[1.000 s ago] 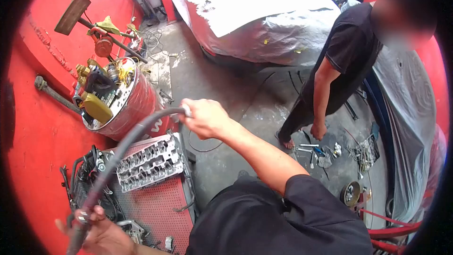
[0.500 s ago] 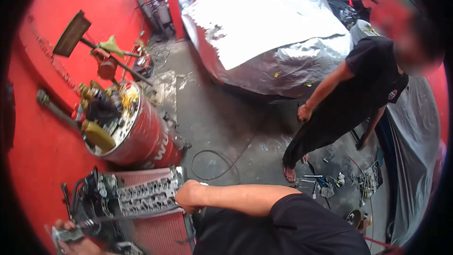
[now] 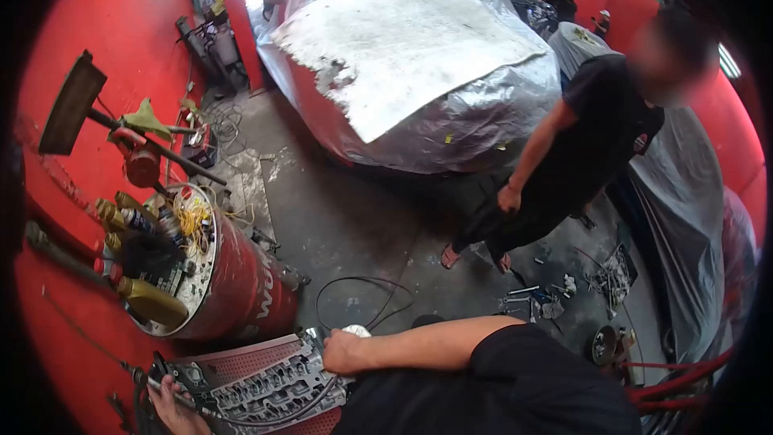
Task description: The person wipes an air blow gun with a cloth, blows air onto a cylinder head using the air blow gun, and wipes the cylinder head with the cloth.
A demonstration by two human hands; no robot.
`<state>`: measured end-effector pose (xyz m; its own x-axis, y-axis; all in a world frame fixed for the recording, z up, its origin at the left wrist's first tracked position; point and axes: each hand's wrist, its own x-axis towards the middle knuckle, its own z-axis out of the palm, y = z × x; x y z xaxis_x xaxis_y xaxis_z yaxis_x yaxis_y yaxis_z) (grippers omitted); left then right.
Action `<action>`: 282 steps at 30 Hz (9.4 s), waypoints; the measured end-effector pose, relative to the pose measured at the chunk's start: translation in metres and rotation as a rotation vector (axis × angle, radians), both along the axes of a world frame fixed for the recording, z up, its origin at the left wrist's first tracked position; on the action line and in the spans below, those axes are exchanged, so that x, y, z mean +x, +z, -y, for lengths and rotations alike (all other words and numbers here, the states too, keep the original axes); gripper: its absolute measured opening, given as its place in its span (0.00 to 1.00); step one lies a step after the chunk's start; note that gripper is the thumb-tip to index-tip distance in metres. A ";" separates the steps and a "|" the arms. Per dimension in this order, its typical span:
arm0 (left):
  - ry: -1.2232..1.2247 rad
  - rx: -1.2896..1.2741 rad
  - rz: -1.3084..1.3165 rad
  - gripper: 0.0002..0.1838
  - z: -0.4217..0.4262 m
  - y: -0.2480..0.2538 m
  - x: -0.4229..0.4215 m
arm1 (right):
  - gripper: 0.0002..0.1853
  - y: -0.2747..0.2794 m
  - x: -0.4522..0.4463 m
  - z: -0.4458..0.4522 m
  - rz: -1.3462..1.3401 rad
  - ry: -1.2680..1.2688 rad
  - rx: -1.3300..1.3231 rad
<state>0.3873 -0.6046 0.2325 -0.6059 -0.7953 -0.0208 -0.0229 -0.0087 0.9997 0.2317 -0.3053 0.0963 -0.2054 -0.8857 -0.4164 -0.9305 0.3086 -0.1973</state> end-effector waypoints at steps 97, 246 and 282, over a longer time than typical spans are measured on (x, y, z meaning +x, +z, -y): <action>2.335 0.444 -0.330 0.19 -0.242 -0.161 -0.202 | 0.21 -0.009 -0.088 0.235 1.354 1.196 0.659; 2.021 0.574 -1.039 0.13 -0.431 -0.316 -0.393 | 0.12 -0.155 -0.103 0.060 -0.220 2.159 -0.329; 1.874 0.750 -0.547 0.13 -0.500 -0.294 -0.231 | 0.19 -0.187 -0.010 0.002 -0.074 1.640 -0.270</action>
